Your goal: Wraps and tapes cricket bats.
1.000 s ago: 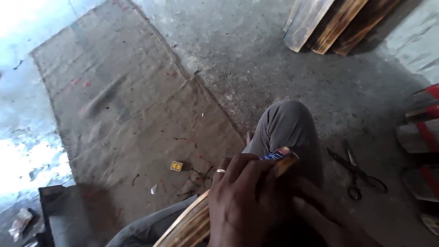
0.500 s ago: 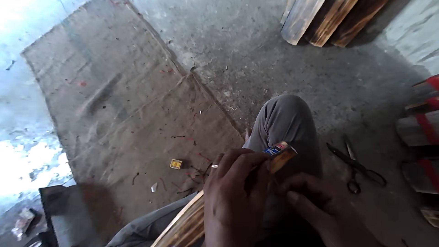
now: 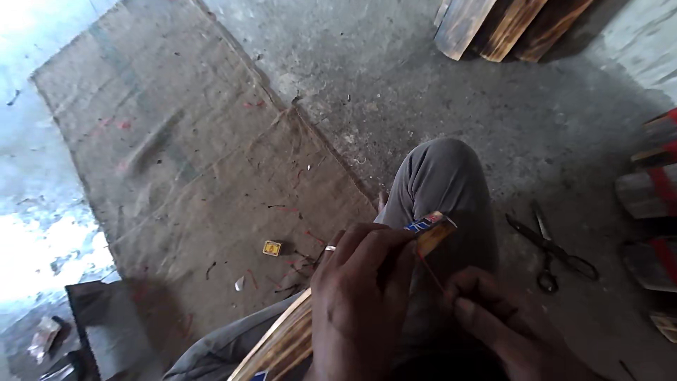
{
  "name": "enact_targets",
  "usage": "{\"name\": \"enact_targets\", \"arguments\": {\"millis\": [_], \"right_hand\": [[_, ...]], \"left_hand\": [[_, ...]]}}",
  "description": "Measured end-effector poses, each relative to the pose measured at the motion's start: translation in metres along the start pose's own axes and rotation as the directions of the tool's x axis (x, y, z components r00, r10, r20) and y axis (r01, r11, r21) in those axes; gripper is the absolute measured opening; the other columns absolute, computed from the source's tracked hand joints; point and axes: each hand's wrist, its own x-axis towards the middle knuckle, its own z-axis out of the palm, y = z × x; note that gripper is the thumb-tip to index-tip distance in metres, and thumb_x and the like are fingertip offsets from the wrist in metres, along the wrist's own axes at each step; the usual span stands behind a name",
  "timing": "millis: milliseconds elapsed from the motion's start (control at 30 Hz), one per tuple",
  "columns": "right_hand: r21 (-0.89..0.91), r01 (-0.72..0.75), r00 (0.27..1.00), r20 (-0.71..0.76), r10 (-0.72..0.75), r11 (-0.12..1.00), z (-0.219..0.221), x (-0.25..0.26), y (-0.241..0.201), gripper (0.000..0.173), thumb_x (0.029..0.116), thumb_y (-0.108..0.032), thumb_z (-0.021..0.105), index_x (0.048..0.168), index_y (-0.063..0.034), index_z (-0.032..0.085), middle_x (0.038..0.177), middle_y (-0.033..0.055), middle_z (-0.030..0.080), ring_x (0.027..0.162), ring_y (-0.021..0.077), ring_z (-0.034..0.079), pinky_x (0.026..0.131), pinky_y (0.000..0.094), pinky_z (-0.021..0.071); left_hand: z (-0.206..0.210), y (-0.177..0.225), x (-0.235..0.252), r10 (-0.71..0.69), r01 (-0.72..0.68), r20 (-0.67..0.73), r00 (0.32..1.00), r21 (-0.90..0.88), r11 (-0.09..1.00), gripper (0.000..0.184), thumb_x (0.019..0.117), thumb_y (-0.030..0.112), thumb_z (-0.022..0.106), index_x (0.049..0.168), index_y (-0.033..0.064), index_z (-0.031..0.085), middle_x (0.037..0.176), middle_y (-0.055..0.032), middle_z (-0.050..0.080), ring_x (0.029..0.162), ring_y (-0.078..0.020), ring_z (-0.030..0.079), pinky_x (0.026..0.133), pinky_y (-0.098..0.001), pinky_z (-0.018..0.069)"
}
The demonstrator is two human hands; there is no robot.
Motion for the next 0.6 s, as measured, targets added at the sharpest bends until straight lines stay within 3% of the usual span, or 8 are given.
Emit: {"name": "enact_targets", "arguments": {"millis": [333,467,600], "right_hand": [[-0.06,0.007,0.999,-0.032,-0.009,0.998,-0.0027,-0.0022,0.0033,0.019,0.1087,-0.018,0.05,0.116,-0.0082,0.065,0.079,-0.0023,0.057,0.062,0.0015,0.048,0.053,0.0169,0.0411],[-0.11,0.016,0.998,-0.065,-0.023,0.994,-0.0045,-0.004,0.006,0.019,0.1084,-0.018,0.051,0.116,-0.0101,0.066,0.082,-0.0035,0.059,0.063,-0.0001,0.05,0.055,0.0151,0.0423],[-0.11,0.025,0.995,-0.089,-0.035,0.994,-0.0049,-0.0042,0.0058,0.018,0.1077,-0.017,0.053,0.115,-0.0086,0.067,0.083,-0.0029,0.061,0.064,0.0,0.05,0.055,0.0151,0.0424]], "left_hand": [[0.0025,-0.0013,0.0029,0.011,-0.011,-0.016,1.0,0.016,1.0,0.011,0.095,0.033,0.071,0.104,0.0303,0.076,0.103,0.0162,0.068,0.09,-0.0019,0.065,0.072,-0.0278,0.0567],[0.0028,0.0001,0.0041,0.027,-0.023,-0.048,0.998,0.085,0.996,0.021,0.095,0.036,0.071,0.114,0.0279,0.07,0.107,0.0116,0.066,0.093,-0.0041,0.065,0.074,-0.0296,0.0572],[0.007,0.0005,0.0015,0.126,-0.106,-0.09,0.988,0.196,0.975,0.012,0.0964,0.032,0.069,0.103,0.0257,0.076,0.105,0.0103,0.069,0.098,-0.0068,0.063,0.079,-0.029,0.0531]]}}
